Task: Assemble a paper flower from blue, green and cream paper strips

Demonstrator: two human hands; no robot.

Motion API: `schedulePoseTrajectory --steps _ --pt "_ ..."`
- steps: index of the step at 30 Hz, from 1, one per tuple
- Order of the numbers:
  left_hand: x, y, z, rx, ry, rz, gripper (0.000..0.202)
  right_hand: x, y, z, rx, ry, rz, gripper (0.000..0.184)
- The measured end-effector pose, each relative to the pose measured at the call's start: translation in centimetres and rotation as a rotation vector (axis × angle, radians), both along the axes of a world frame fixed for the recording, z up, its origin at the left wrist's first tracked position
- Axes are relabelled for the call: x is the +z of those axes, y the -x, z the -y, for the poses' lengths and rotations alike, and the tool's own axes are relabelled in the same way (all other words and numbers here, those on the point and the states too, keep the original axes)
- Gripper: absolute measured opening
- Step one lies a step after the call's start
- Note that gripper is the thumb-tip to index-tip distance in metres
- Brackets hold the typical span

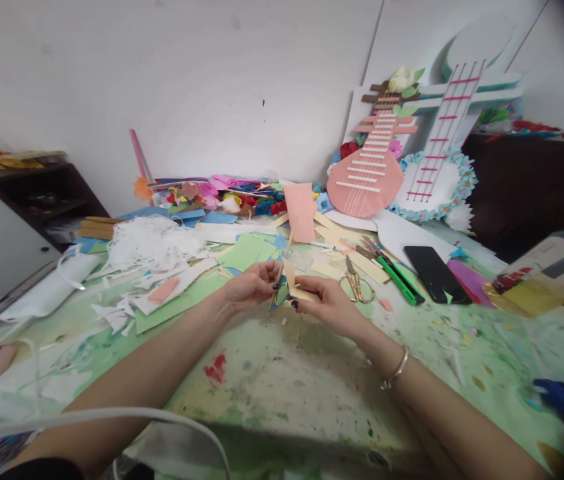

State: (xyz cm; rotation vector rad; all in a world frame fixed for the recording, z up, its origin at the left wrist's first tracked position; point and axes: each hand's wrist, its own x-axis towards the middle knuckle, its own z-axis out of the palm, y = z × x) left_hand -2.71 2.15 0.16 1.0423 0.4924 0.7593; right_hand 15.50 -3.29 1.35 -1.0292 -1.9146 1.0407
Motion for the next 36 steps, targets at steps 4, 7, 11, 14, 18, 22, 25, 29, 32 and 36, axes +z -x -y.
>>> schedulePoseTrajectory --steps 4,7,11,14,18,22,25,29,32,36 --pt "-0.2 0.0 0.0 -0.024 0.016 0.017 0.040 0.2 0.0 0.2 0.004 -0.026 0.020 0.028" --pt "-0.4 0.0 0.0 -0.036 0.008 0.030 0.044 0.4 0.0 0.4 0.024 -0.030 0.023 0.031" --pt "-0.4 -0.2 0.2 -0.042 -0.018 -0.002 0.046 0.4 -0.1 0.4 0.034 -0.056 0.051 0.028" --pt "0.0 -0.2 0.4 0.006 -0.057 -0.060 0.039 0.3 -0.3 0.1 0.017 -0.048 0.051 0.025" --pt "0.5 0.0 0.5 0.047 -0.126 -0.214 0.035 0.1 -0.6 -0.3 0.051 0.008 -0.001 0.027" --pt "0.8 0.1 0.5 0.025 -0.165 -0.280 0.031 -0.2 -0.6 -0.5 0.019 0.003 0.023 0.025" --pt "0.9 0.1 0.5 0.055 -0.172 -0.306 0.031 -0.6 -0.4 -0.6 -0.052 -0.061 0.079 0.025" --pt "0.9 -0.1 0.7 0.091 -0.203 -0.303 0.028 -0.6 -0.4 -0.2 -0.054 -0.028 0.058 0.020" --pt "0.9 -0.2 0.8 0.049 -0.231 -0.298 0.027 -0.2 -0.6 0.0 0.054 0.125 -0.034 0.017" --pt "1.0 -0.6 1.2 0.033 -0.276 -0.320 0.028 0.0 -0.6 0.1 0.050 0.180 -0.060 0.023"
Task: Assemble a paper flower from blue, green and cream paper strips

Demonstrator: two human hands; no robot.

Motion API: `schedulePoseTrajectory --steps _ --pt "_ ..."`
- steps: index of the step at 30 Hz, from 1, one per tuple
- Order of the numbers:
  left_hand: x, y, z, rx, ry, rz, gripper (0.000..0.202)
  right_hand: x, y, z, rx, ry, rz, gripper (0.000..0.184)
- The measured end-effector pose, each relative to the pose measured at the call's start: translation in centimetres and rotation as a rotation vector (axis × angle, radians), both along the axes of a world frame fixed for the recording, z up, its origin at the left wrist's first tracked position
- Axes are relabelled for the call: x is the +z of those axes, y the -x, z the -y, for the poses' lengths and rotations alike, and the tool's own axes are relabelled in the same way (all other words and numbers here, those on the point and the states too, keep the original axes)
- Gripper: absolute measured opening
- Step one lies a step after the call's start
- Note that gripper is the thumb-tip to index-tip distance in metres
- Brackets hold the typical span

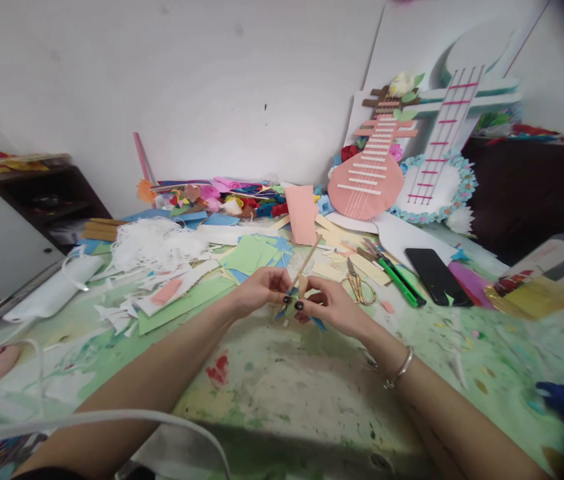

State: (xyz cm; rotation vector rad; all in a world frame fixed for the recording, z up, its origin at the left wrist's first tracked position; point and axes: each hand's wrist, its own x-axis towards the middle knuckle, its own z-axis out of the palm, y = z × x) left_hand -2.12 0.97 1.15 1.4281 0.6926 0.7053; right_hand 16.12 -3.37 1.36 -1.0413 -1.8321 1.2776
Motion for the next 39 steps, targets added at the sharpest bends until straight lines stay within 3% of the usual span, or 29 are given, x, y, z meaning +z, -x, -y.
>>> schedulePoseTrajectory --steps 4,15,18,27,39 --pt "0.2 -0.4 0.3 0.023 -0.070 -0.048 0.029 -0.3 0.5 0.1 -0.086 -0.085 0.057 0.026" --pt "-0.3 -1.2 0.5 0.034 -0.188 -0.148 0.020 -0.3 0.3 -0.7 -0.198 -0.325 0.150 0.012" --pt "-0.6 -1.4 0.6 0.037 -0.137 -0.112 0.019 -0.5 -0.2 -1.3 -0.211 -0.266 0.131 0.012" --pt "-0.6 -0.3 0.3 0.007 -0.084 -0.142 0.028 -1.3 -0.7 -2.1 -0.245 0.012 -0.307 0.024" --pt "-0.9 -0.8 0.7 0.100 -0.119 -0.159 0.014 -1.4 -0.6 -2.1 -0.158 0.096 -0.393 0.023"
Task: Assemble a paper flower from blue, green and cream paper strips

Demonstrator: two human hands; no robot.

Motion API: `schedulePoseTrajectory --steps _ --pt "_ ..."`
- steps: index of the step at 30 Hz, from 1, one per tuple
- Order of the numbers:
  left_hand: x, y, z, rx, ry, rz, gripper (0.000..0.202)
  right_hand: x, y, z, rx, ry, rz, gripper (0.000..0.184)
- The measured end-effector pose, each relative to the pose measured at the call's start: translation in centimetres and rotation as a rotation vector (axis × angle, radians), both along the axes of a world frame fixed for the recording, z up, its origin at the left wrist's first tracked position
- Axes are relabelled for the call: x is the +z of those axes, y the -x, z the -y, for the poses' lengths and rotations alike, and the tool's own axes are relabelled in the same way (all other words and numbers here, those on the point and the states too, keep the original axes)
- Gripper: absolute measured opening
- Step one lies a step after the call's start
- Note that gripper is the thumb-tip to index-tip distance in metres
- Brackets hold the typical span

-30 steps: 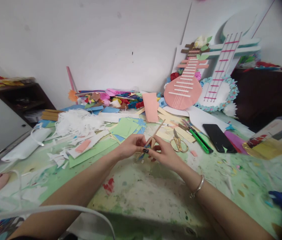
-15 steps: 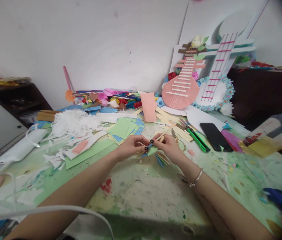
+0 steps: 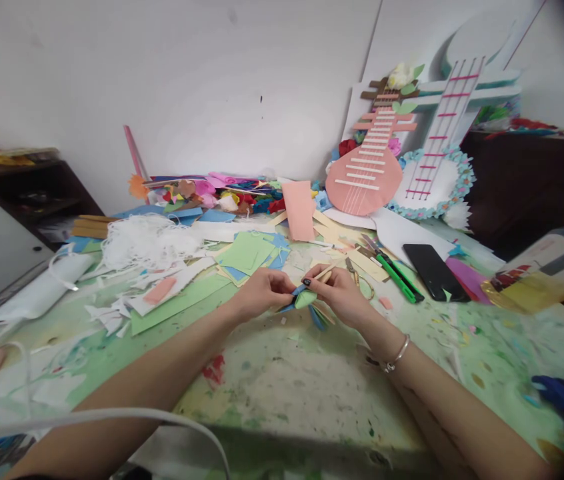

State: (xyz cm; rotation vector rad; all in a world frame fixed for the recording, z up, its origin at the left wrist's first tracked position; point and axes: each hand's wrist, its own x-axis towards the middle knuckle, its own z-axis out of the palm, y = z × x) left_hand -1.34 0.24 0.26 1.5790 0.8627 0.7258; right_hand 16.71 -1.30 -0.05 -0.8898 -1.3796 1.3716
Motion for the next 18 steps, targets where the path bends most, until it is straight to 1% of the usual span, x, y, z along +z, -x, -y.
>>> schedulePoseTrajectory --steps 3,6,9,15,18 --pt "0.0 -0.2 0.3 0.055 -0.102 -0.070 0.014 0.1 -0.1 0.0 0.004 0.035 0.009 0.022" --pt "0.2 -0.5 0.7 0.114 -0.250 -0.143 0.013 0.2 -0.4 -0.1 -0.007 0.084 0.025 0.022" --pt "0.4 -0.7 1.1 0.147 -0.381 -0.206 0.012 0.4 -0.8 -0.1 -0.011 0.118 0.057 0.023" --pt "0.7 -1.0 1.9 0.211 -0.617 -0.291 0.012 1.0 -1.1 0.0 -0.029 0.025 0.134 0.019" --pt "0.6 -1.1 2.1 0.237 -0.709 -0.321 0.012 1.0 -1.1 -0.1 -0.057 0.021 0.144 0.019"
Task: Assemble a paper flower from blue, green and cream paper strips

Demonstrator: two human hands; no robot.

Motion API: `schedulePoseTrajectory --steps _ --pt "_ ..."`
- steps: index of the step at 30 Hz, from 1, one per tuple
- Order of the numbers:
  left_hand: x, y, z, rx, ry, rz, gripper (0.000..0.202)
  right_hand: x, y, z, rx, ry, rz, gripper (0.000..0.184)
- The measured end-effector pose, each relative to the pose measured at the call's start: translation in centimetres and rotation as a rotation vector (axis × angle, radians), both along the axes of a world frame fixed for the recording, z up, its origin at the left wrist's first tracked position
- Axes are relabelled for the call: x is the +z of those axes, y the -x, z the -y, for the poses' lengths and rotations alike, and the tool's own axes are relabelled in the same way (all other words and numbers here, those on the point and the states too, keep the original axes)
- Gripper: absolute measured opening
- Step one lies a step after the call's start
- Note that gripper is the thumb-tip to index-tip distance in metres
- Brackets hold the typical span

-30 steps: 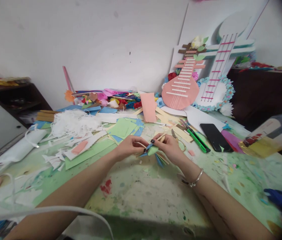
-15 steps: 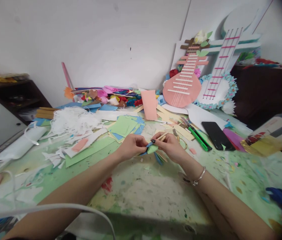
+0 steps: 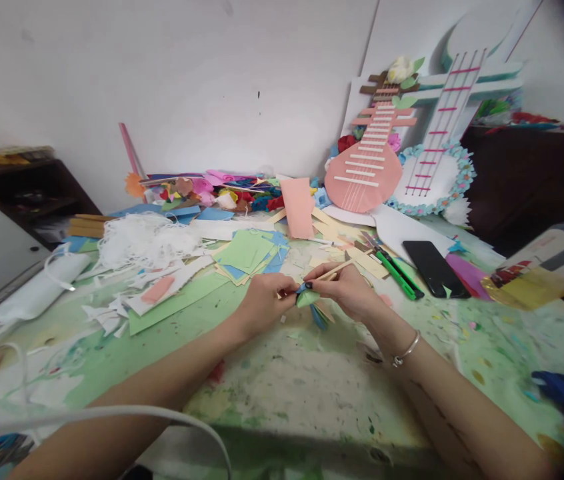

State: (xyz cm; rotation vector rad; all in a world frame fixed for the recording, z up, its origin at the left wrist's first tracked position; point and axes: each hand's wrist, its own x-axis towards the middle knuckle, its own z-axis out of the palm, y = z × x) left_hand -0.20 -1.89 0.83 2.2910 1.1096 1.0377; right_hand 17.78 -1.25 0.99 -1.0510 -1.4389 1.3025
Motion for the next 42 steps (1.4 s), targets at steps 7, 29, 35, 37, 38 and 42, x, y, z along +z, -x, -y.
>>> schedulePoseTrajectory --steps 7,29,35,37,38,42 --pt "-0.3 -0.2 0.0 0.012 -0.042 -0.066 0.012 -0.4 -0.1 -0.2 -0.050 -0.011 0.029 0.017" --pt "-0.4 4.6 -5.4 0.069 0.128 -0.297 0.026 -1.2 -2.2 -2.2 -0.329 0.075 -0.232 0.038" --pt "0.8 7.0 -6.5 0.281 0.128 -0.545 0.022 -0.7 -2.4 -2.1 -0.389 0.040 -0.269 0.037" --pt "1.1 7.8 -6.7 0.393 0.158 -0.641 0.023 -0.6 -2.5 -2.1 -0.389 0.040 -0.279 0.038" --pt "1.2 8.2 -6.8 0.419 0.189 -0.670 0.024 -0.6 -2.5 -2.1 -0.386 0.041 -0.280 0.038" --pt "1.0 8.4 -7.1 0.382 0.225 -0.662 0.025 -0.9 -2.4 -2.1 -0.373 0.043 -0.263 0.036"
